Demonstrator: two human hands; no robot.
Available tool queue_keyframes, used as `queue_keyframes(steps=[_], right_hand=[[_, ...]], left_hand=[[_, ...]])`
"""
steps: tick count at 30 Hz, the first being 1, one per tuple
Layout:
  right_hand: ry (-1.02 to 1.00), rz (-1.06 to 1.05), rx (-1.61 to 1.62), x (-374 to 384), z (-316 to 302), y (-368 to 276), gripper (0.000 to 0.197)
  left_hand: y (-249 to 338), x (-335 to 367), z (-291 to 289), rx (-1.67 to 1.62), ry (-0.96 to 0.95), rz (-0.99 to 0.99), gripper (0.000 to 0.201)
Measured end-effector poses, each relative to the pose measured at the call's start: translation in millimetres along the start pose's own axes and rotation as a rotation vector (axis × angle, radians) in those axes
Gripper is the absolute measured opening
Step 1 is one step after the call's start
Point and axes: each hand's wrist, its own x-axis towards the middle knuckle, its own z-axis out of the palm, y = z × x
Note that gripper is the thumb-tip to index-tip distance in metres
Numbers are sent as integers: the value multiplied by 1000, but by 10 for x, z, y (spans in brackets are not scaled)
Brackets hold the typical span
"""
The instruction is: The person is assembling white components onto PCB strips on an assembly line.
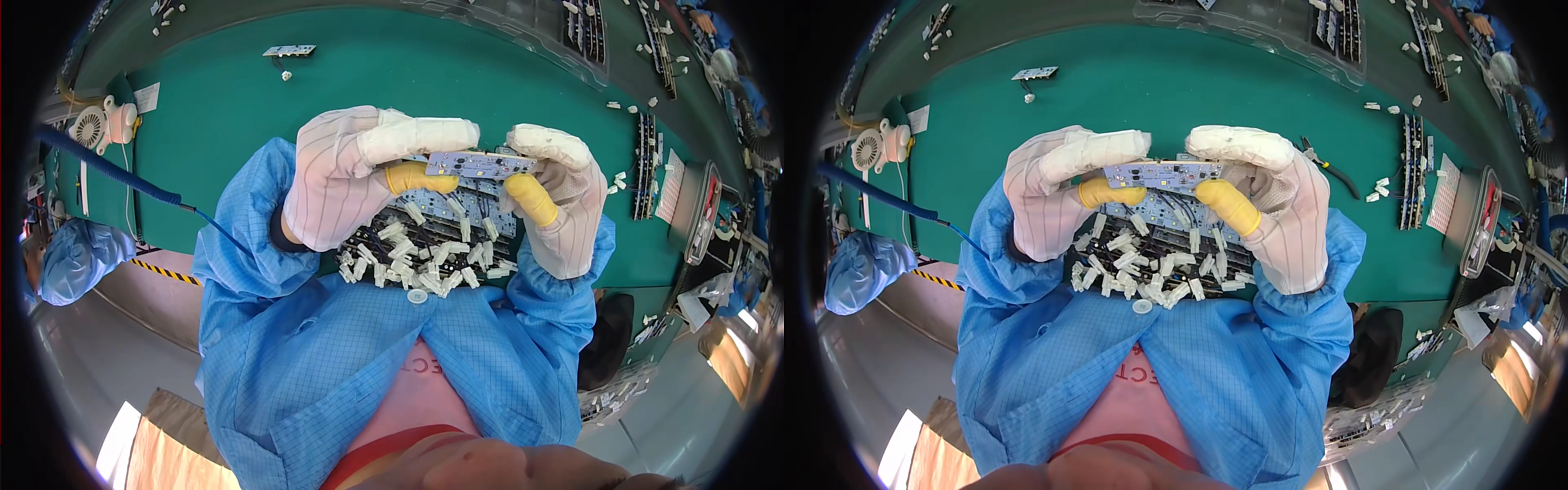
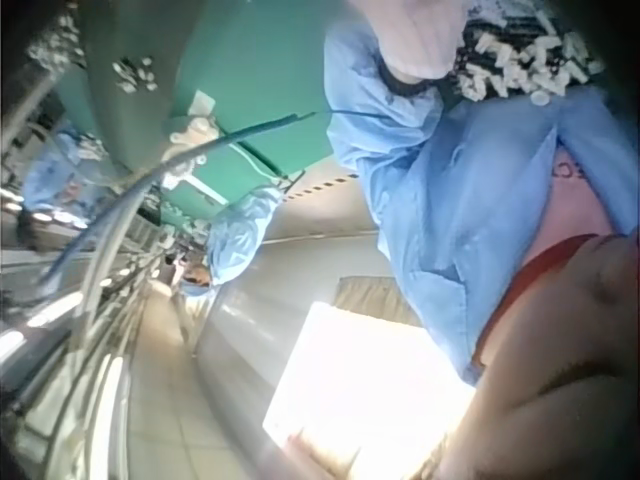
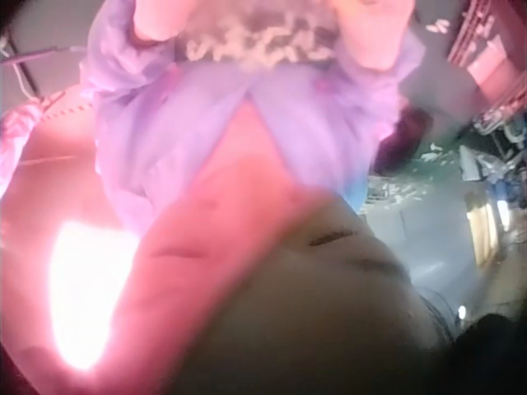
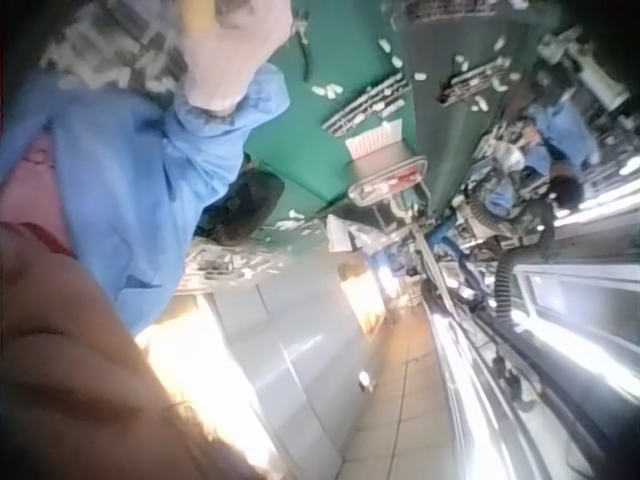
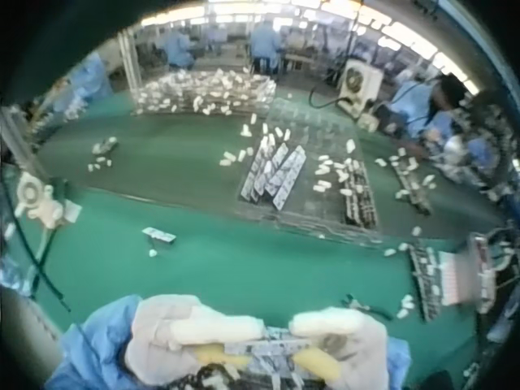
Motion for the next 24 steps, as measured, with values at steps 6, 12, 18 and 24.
queue_keyframes(steps=[6, 12, 18, 24], right_hand=[[-22, 53, -36, -20, -32, -16, 42], [-30, 36, -115, -43, -87, -64, 41], [-274, 84, -436, 81, -160, -108, 49], [-16, -294, -900, 92, -933, -349, 26]], left_hand=[[40, -30, 46, -68, -20, -115, 41], [49, 22, 109, -183, 15, -70, 39], [-5, -137, 130, -208, 116, -401, 40], [-35, -148, 104, -111, 76, -452, 38]])
